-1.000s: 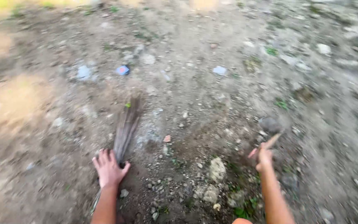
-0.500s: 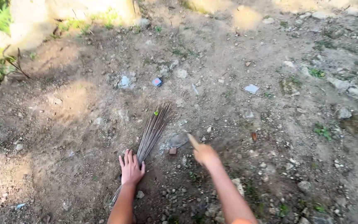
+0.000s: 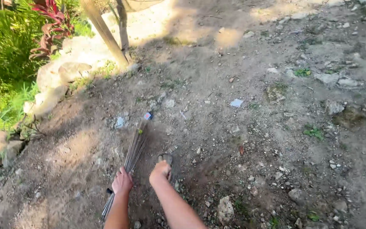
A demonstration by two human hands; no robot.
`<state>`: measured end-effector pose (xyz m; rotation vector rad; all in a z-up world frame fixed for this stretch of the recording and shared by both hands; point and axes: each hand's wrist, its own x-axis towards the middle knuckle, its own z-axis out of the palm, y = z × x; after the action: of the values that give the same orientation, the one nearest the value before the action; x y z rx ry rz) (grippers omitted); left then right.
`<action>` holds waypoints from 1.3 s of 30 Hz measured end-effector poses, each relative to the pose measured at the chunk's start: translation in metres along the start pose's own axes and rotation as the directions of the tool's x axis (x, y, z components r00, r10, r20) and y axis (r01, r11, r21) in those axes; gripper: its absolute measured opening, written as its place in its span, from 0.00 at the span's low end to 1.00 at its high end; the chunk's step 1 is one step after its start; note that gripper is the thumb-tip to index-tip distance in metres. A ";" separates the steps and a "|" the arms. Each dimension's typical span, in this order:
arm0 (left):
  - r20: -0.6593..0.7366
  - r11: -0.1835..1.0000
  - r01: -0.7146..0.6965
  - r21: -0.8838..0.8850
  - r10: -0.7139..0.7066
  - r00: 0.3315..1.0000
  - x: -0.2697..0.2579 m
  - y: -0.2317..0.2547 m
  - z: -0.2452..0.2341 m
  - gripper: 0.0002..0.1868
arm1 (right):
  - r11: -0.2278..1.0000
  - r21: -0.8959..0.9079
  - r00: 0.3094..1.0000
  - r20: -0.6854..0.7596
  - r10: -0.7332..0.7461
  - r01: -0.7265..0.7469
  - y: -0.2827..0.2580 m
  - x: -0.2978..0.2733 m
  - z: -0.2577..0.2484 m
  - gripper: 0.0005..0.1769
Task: Using a small hand hoe to clear or dig into soil while holding a broom.
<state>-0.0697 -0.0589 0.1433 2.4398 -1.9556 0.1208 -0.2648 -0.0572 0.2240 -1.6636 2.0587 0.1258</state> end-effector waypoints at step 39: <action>-0.092 0.860 -0.145 -0.490 0.114 0.989 0.162 0.151 0.139 0.39 | 0.229 0.955 0.672 -0.046 0.739 -0.187 0.197 0.104 0.108 0.15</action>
<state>-0.1751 -0.2576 0.0104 1.9528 -1.8362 -0.2739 -0.4309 -0.0605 0.0404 -0.2564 2.2199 -1.1980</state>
